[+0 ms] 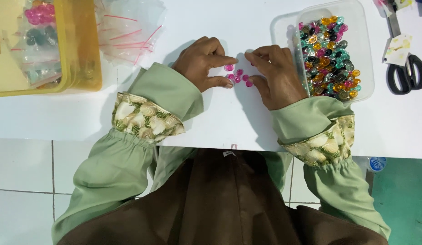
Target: The person picks up pink beads from a flat surface and places them into a small clear plastic bag. They then pick up silver-colored circular items and place them into another small clear plastic bag.
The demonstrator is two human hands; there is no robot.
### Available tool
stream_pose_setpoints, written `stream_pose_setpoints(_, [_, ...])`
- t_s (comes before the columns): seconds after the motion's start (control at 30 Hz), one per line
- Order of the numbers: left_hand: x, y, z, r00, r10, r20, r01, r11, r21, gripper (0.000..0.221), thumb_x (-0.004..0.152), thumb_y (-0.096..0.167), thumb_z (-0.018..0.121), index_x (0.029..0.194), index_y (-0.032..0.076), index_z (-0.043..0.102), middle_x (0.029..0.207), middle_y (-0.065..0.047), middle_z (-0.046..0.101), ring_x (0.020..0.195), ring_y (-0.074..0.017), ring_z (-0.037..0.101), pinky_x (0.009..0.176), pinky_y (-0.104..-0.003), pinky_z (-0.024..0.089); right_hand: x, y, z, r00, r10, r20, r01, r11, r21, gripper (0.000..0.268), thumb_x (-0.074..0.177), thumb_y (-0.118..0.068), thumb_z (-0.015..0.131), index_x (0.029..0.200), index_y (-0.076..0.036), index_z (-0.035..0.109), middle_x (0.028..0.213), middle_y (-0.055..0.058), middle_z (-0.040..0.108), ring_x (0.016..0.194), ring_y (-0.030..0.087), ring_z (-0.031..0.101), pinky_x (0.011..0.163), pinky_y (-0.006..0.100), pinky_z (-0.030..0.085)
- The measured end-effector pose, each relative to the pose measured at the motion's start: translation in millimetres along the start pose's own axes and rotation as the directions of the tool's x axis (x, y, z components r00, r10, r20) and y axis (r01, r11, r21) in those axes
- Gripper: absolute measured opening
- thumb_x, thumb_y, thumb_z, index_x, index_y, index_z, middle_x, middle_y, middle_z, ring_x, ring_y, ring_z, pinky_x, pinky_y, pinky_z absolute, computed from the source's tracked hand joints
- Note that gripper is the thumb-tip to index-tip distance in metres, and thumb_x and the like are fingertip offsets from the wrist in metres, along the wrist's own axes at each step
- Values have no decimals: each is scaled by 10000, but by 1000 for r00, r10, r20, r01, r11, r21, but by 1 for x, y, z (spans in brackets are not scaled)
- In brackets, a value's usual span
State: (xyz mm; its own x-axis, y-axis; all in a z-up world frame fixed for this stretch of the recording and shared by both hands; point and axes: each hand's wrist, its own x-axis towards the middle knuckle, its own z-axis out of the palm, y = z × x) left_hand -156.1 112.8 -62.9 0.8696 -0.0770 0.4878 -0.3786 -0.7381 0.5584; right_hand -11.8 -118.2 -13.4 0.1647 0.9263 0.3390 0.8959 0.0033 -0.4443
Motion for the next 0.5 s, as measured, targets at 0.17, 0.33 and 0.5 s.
stream_pose_setpoints(0.17, [2,9,4,1000,-13,-8,13,1000,20,434,833,324,955,1176,148,756,956,-21,567,856,-243,542,695,-397,481,-6,-4,4,1000,-20,19,19,997,68,421,1006,42,674,1422,56,607,1278,239,554,1141,426,515,948,532,503])
stream_pose_setpoints(0.33, [2,14,6,999,-41,-5,42,999,4,370,862,349,920,1140,166,758,932,-6,573,835,-231,546,684,-390,484,-13,-7,4,999,-18,28,15,991,134,490,987,-29,741,1445,50,585,1294,236,582,1184,426,529,1011,524,474])
stream_pose_setpoints(0.5, [3,12,5,999,-34,6,34,999,-2,394,863,423,898,1127,165,758,958,-5,582,836,-228,541,684,-393,477,-14,-12,-1,998,44,54,-53,983,175,608,966,-104,810,1504,-29,537,1347,185,612,1175,337,519,821,397,603])
